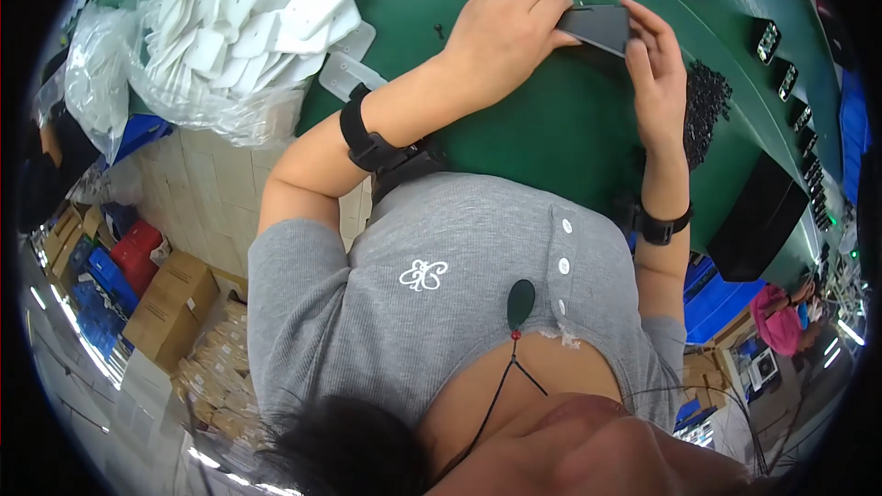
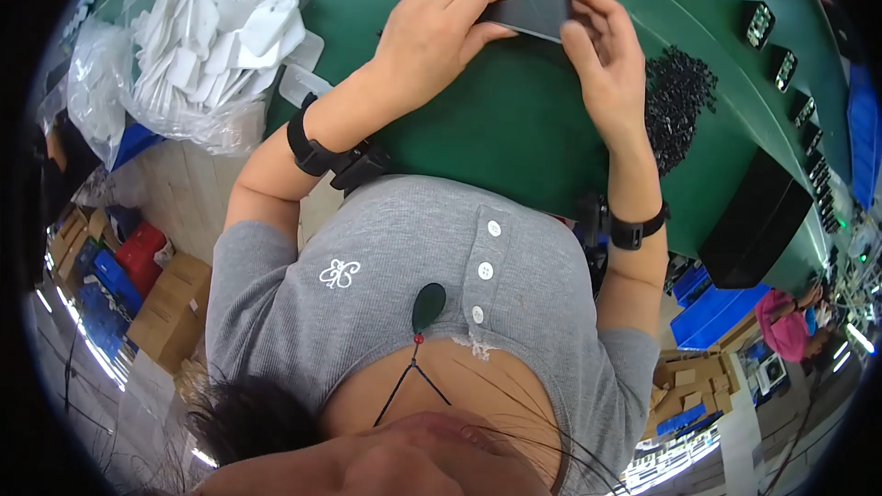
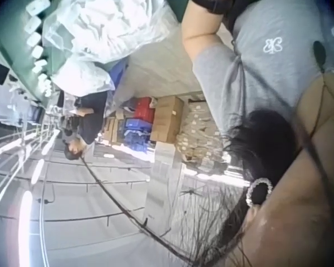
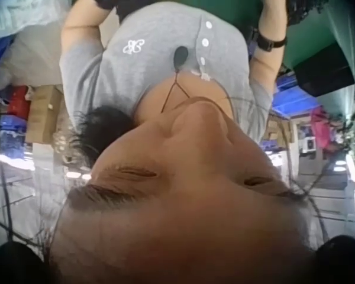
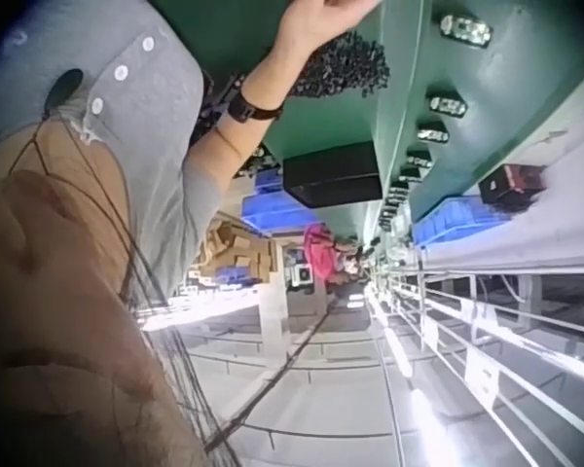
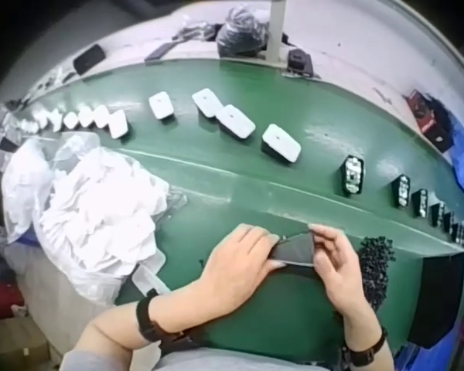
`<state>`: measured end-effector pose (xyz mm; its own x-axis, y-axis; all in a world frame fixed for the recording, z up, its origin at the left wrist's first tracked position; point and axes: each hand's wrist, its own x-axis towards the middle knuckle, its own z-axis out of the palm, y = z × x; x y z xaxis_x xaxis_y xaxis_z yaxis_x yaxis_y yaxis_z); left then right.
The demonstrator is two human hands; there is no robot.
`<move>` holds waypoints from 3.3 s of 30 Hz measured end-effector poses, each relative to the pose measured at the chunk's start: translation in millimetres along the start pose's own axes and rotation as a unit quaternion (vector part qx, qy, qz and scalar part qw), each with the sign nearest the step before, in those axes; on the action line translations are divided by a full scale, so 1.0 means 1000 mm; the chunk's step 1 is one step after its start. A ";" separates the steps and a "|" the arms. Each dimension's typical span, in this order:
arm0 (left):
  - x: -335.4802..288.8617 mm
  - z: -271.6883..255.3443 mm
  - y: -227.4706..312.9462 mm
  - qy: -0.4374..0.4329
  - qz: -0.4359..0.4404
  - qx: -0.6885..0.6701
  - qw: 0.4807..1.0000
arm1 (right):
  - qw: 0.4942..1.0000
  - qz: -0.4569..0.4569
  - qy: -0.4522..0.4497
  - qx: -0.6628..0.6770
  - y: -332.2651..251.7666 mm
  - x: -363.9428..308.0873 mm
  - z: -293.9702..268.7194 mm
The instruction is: The person assembles components by hand, picking up a white plastic base and a small black component, then inserting the component into the base. They then fit a black housing onto the assembly and place the unit on the work surface, repeating the process.
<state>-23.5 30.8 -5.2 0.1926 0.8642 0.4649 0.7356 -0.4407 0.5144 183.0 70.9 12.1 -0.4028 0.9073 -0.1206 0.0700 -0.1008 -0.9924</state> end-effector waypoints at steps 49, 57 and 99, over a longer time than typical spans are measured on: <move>-0.016 -0.040 0.024 -0.082 -0.266 -0.346 0.896 | 0.832 -0.178 -0.066 -0.521 -0.007 -0.030 -0.056; -0.015 -0.014 0.039 -0.082 -0.258 -0.376 0.886 | 0.886 -0.134 -0.058 -0.440 -0.017 -0.031 -0.038; -0.020 0.006 0.038 -0.002 -0.234 -0.483 0.844 | 0.993 0.037 0.068 -0.092 -0.003 -0.042 0.026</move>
<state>4.5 -2.0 0.8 0.0315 0.9984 0.0471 -0.1397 -0.0423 0.9893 175.6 22.7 19.9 -0.2654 0.9480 -0.1757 0.2643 -0.1038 -0.9588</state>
